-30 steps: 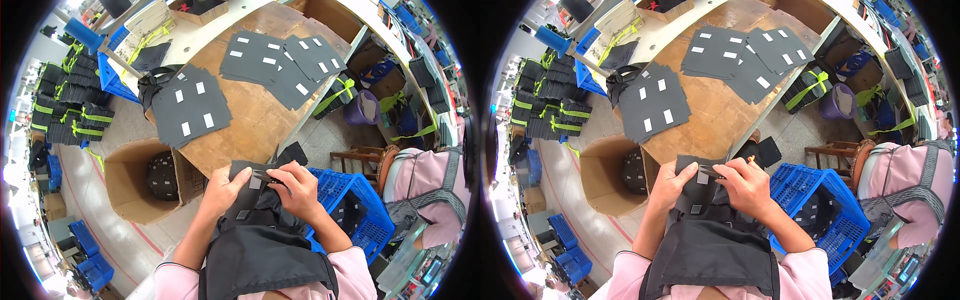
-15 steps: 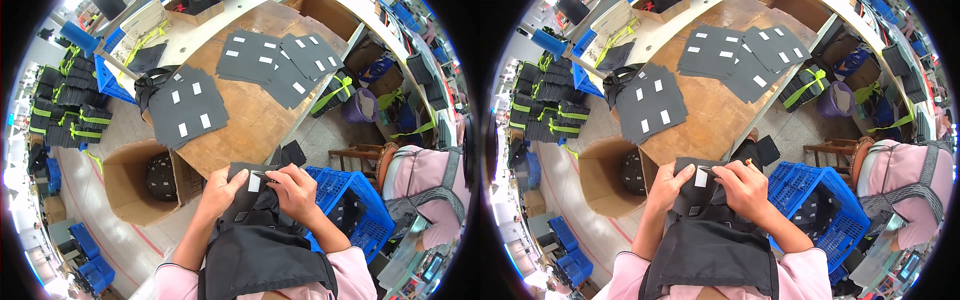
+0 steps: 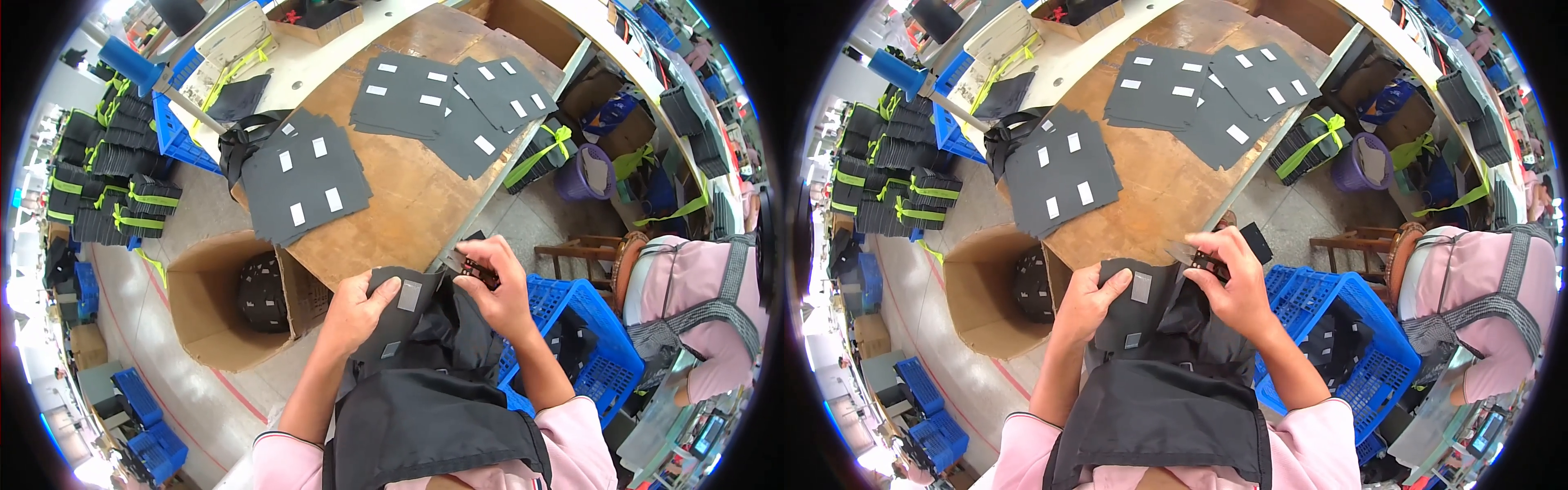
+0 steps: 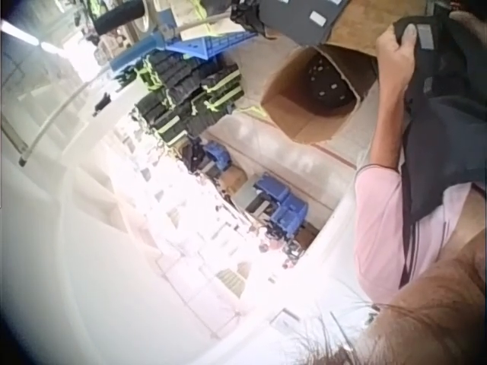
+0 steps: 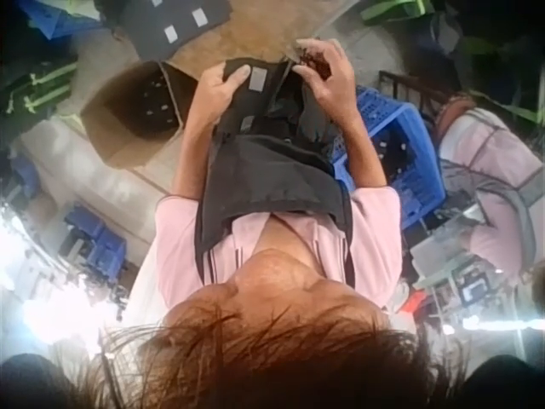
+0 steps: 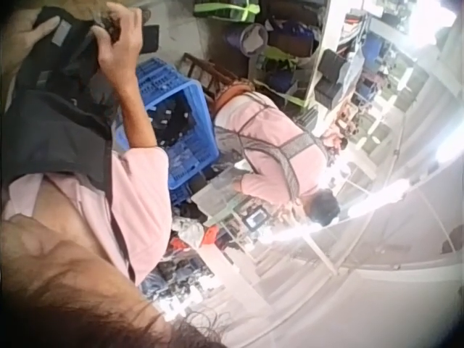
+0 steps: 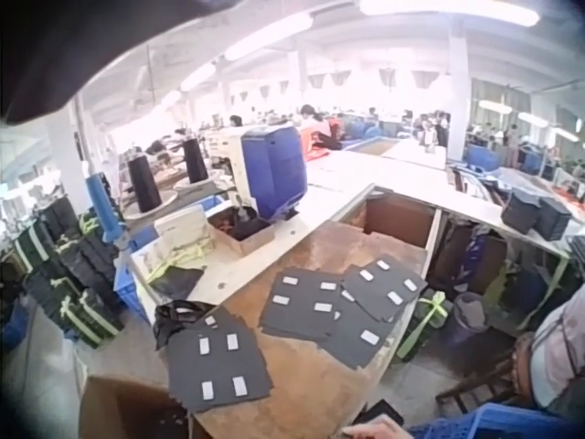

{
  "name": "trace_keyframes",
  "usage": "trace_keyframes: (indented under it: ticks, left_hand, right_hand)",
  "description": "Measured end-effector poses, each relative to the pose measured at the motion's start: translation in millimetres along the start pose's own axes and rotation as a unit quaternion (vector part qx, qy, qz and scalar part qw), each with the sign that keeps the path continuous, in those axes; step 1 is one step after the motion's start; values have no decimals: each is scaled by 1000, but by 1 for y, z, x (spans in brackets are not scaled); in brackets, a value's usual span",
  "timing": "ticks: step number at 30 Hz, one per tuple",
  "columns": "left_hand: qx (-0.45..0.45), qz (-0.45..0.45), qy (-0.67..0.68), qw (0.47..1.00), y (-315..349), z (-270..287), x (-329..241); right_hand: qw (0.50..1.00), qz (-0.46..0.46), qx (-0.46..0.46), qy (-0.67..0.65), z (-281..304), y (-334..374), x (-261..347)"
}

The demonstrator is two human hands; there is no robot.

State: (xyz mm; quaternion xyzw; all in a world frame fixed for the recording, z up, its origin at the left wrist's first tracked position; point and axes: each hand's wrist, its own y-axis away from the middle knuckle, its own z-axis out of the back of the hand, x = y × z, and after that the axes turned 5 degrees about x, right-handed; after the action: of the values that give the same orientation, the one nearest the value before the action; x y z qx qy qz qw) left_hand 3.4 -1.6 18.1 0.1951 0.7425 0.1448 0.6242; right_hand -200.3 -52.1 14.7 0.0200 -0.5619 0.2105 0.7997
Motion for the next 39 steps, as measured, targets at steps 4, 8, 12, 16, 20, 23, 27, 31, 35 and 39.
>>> trace_keyframes:
  ticks: [4, 8, 12, 16, 20, 23, 27, 31, 35, 39]
  left_hand:
    - [32, -30, -71, 997, -2, 4, 6]
    - [-70, -46, -1, 996, -8, 6, 16]
    - [22, -11, 118, 993, -7, 3, 10]
    - [47, 53, 121, 990, -6, 0, 4]
    - [-3, 70, 154, 986, -7, 0, 5]
    - [11, 78, 145, 986, -6, 1, 5]
    - [20, 85, 134, 987, -6, 0, 0]
    - [32, 91, 121, 988, -5, 2, -4]
    - [46, 84, 115, 989, -6, 3, -3]
    - [51, 80, 116, 989, -6, 4, -5]
  right_hand:
    - [970, -91, 224, -34, 15, -22, -17]
    - [961, -73, 266, -1, 20, -17, -19]
    - [950, -133, 230, -162, 7, -12, -24]
    - [934, -227, 171, -217, -9, -5, -13]
    - [994, -8, -46, 103, -11, 15, -3]
    - [990, 18, -24, 140, -8, 21, 4]
    - [985, 63, 51, 154, 0, 8, -1]
    - [984, 89, 93, 125, 5, 1, -1]
    - [975, 116, 117, 148, 9, -4, -3]
    - [967, 109, 130, 190, 13, -6, -1]
